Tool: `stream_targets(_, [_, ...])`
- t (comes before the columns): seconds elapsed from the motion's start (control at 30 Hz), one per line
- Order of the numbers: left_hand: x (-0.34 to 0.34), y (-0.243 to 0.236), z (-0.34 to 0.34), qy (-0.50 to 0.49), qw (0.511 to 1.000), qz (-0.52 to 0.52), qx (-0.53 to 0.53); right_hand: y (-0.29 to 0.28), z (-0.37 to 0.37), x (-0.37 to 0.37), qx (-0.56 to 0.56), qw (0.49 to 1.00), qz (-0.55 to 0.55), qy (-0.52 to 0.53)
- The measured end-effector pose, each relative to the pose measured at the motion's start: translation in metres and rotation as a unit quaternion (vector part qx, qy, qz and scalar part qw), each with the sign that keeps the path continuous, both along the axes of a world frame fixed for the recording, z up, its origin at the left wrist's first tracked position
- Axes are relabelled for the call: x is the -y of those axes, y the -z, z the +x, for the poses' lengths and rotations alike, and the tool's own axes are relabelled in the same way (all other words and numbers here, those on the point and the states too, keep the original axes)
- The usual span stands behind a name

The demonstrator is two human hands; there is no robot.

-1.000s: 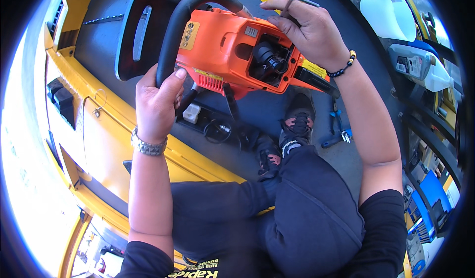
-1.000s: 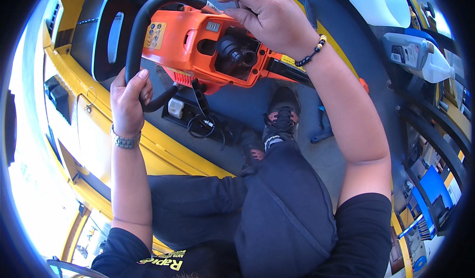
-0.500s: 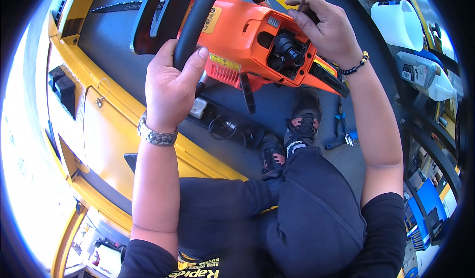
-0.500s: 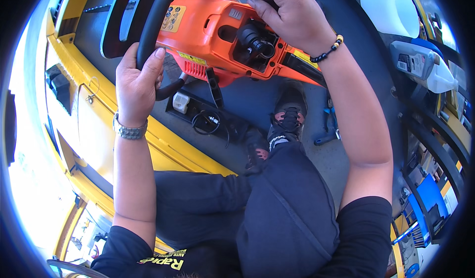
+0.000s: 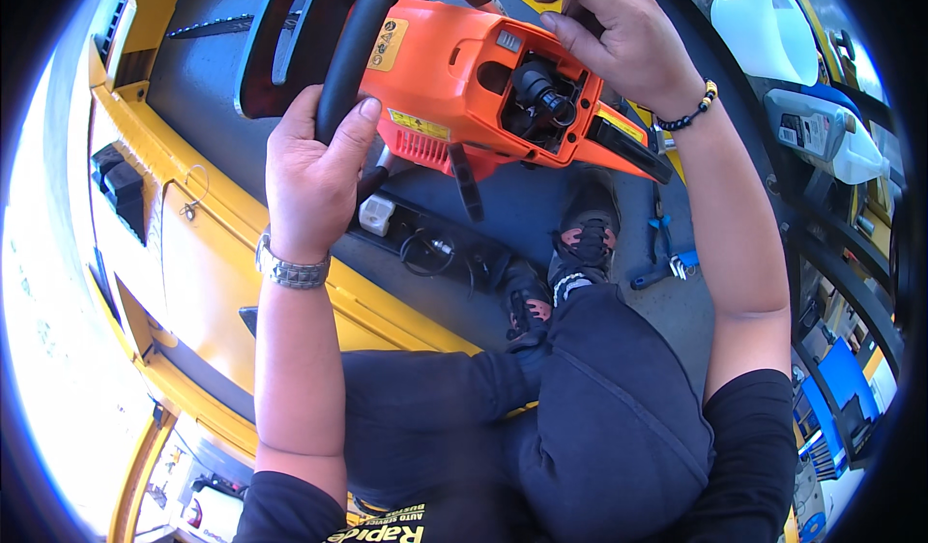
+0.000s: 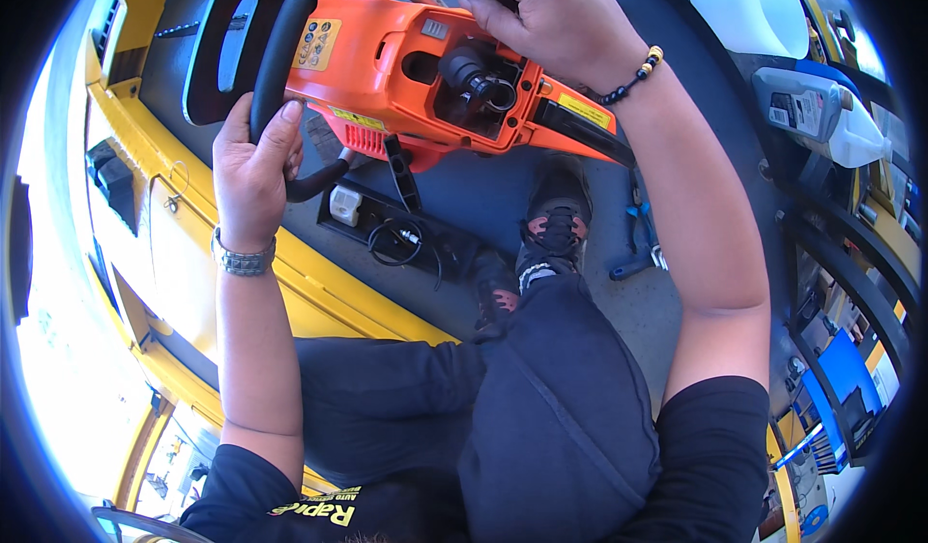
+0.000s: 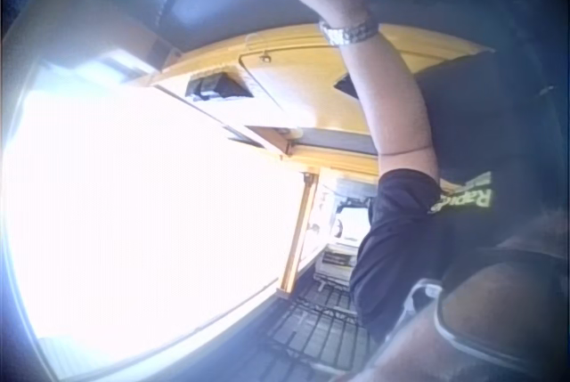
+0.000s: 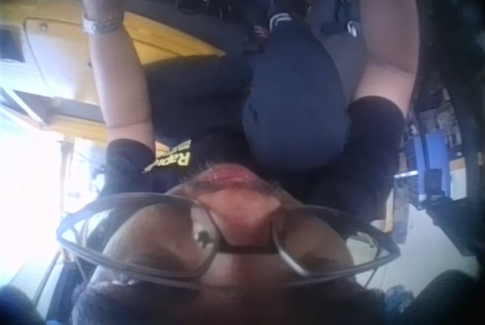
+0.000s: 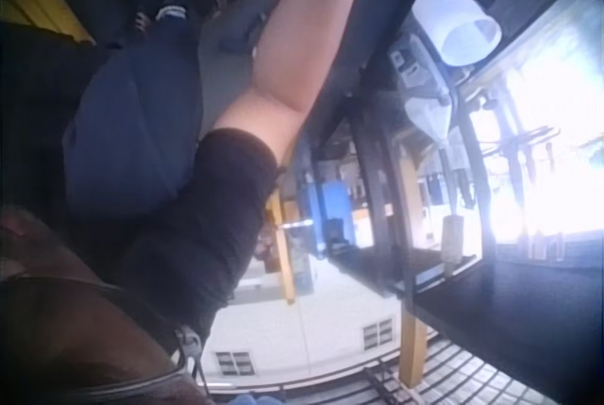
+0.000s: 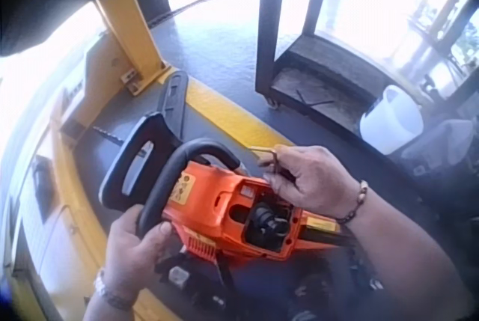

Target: The person is repairing a chainsaw. They use a screwdriver and an Allen key to adjust and tighten components inside the chainsaw's housing.

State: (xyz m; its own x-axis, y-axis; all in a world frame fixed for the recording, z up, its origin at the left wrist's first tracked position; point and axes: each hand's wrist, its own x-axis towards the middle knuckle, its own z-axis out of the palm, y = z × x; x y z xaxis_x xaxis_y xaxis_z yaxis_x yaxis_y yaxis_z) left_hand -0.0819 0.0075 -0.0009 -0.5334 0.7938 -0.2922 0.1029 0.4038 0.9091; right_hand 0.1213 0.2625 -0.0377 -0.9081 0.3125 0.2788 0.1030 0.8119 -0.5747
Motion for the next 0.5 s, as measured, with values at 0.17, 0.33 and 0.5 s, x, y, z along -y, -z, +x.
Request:
stream_targets(0.17, [0.001,-0.002,0.0,-0.005,1.0,-0.001,-0.009,-0.034,-0.003,0.011,0.012,0.997,-0.077,0.016])
stream_targets(0.33, [0.0,-0.001,0.001,-0.005,1.0,0.002,-0.006,-0.038,-0.006,0.004,-0.034,0.998,-0.06,-0.006])
stream_targets(0.5, [0.001,0.001,0.001,-0.016,1.0,0.01,-0.004,-0.049,-0.029,0.016,-0.029,0.966,-0.199,0.162])
